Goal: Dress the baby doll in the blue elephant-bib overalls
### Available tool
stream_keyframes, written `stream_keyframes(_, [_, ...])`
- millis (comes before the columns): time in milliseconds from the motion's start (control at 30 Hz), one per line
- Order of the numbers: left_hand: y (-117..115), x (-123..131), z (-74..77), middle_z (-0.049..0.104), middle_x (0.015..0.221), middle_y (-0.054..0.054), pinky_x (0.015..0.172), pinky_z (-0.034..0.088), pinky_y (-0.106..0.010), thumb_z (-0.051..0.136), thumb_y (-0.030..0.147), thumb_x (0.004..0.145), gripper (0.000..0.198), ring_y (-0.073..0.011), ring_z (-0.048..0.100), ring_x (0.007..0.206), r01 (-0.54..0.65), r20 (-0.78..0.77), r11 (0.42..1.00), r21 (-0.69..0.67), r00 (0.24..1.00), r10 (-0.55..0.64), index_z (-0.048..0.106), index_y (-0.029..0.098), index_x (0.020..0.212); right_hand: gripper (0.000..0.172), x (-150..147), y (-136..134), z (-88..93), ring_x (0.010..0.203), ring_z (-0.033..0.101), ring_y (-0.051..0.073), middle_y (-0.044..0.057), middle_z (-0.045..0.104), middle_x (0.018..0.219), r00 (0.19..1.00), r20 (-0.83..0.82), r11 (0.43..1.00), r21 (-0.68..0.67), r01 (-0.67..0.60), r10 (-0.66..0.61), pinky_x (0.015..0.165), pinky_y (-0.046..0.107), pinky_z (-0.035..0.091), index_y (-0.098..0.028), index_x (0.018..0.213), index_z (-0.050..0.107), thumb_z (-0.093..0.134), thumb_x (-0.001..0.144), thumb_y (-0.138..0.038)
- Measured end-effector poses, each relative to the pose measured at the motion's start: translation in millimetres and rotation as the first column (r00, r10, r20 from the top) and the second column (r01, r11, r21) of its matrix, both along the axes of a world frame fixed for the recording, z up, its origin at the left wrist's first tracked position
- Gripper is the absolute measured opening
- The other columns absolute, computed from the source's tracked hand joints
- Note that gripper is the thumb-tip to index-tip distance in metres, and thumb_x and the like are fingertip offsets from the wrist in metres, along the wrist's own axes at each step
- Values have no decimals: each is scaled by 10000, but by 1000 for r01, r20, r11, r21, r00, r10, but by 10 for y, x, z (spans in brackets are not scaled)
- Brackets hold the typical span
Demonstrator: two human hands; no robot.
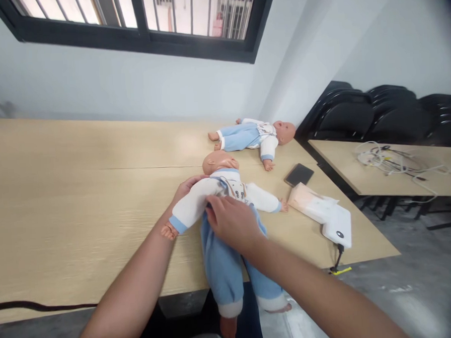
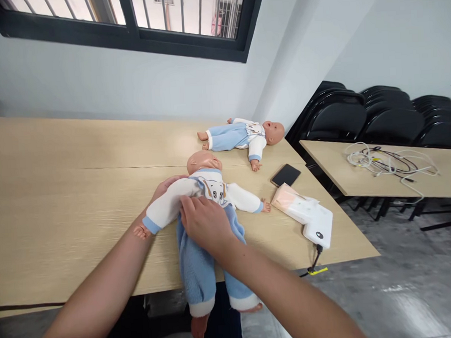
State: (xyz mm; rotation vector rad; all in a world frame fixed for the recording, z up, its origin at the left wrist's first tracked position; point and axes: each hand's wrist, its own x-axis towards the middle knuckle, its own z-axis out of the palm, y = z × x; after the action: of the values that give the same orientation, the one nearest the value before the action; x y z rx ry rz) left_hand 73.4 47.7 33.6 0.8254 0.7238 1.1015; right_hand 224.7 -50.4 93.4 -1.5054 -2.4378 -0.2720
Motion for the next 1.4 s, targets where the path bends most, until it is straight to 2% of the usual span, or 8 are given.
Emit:
stream_keyframes(167, [42,-68,-84,761,995,-54,856,571,-360,845,335,647,458,-219,716,890,97,-115,995,-5,989,-97,695,195,1057,448,-62,-36,-32,960,593,261,121,671,1164,989,86,985,116,-127,118,791,412,495,-182,1478,448,507,1035,-200])
stream_keyframes(367, [62,-120,-157,713,835,-22,750,528,-284,842,343,651,360,-165,654,778,117,-277,986,121,958,-80,700,167,931,221,-173,109,-14,1012,547,275,129,662,1129,953,140,934,202,-294,269,825,444,489,-155,1173,631,459,1035,-140])
stream_keyframes(500, [61,-142,-175,688,817,-17,712,490,-260,833,315,683,300,-157,620,754,10,-392,965,264,915,98,721,177,924,201,-82,144,-92,1029,560,274,150,675,1114,930,-5,907,224,-356,367,853,440,498,-135,1148,643,493,1039,-213])
stream_keyframes(633, [87,-118,-190,715,907,-43,776,480,-260,740,237,767,140,-164,612,809,-50,-528,852,521,765,368,773,212,901,216,38,103,-169,1077,601,255,136,707,1153,902,-68,869,307,-388,427,915,430,513,-149,1182,654,491,1046,-191])
stream_keyframes(767, [102,-64,-205,753,959,-42,810,489,-275,720,233,780,203,-186,640,845,-162,-523,869,467,742,419,792,222,969,233,61,68,-188,1091,637,221,96,730,1140,879,-89,839,355,-412,469,969,404,519,-179,1183,668,519,1021,-104])
stream_keyframes(1000, [-52,-39,-49,772,972,-55,803,522,-287,710,303,815,221,-228,683,902,-94,-475,901,424,823,310,790,190,989,234,-144,115,-176,1051,614,232,104,714,1158,910,-17,867,309,-390,415,894,407,509,-181,1219,661,519,1036,-151])
stream_keyframes(1167, [-83,-181,64,773,1038,-77,914,547,-320,686,377,848,289,-259,701,1005,-96,-415,892,442,860,298,780,171,1028,266,-290,179,-166,1025,562,256,113,697,1170,948,-32,906,307,-293,317,855,428,476,-155,1274,626,528,1033,-211])
stream_keyframes(1400, [-26,-331,-22,771,1130,-83,958,560,-349,696,395,827,366,-264,707,1079,-79,-405,873,482,863,302,767,173,1109,286,-369,236,-220,1077,533,278,119,674,1206,953,-170,953,218,-212,251,937,453,467,-142,1275,624,552,1014,-235])
